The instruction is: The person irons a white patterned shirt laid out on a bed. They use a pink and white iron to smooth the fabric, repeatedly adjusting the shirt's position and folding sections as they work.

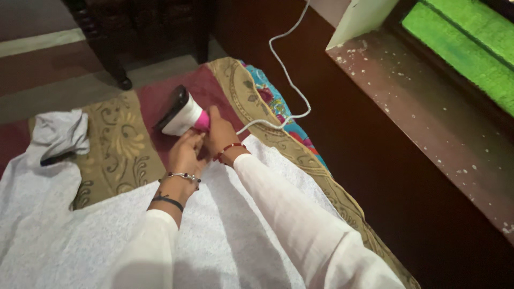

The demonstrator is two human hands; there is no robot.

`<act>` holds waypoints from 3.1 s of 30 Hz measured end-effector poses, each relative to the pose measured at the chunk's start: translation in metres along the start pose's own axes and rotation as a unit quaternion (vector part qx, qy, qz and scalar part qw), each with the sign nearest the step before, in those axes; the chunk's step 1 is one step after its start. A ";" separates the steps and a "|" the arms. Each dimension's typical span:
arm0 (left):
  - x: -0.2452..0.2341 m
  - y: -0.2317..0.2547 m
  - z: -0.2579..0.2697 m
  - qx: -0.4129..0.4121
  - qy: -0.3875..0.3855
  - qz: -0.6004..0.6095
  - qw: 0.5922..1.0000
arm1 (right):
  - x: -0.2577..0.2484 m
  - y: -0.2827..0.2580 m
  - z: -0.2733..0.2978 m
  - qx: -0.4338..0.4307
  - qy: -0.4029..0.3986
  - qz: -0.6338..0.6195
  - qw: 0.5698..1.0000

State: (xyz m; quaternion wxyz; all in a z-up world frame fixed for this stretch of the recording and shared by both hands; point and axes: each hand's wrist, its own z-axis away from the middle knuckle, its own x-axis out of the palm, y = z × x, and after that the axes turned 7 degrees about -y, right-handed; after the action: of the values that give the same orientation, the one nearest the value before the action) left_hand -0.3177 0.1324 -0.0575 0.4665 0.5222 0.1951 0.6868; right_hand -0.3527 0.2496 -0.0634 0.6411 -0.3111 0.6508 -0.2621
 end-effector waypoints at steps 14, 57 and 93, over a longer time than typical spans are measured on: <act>0.022 0.005 0.105 0.087 -0.116 0.081 0.986 | -0.052 -0.072 0.082 -0.139 0.022 0.140 0.980; -0.050 -0.039 0.418 -0.163 -0.131 -0.153 0.966 | -0.074 -0.146 0.350 -0.255 -0.239 0.221 0.910; -0.199 -0.096 0.428 -0.280 -0.111 -0.725 0.620 | -0.090 -0.023 0.407 -0.113 -0.373 0.339 0.856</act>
State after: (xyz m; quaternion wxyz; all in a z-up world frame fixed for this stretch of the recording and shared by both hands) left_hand 0.1131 -0.0824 -0.0741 0.9546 0.1280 0.2556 0.0844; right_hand 0.0530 0.3246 -0.0026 0.8454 -0.2161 0.4530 0.1827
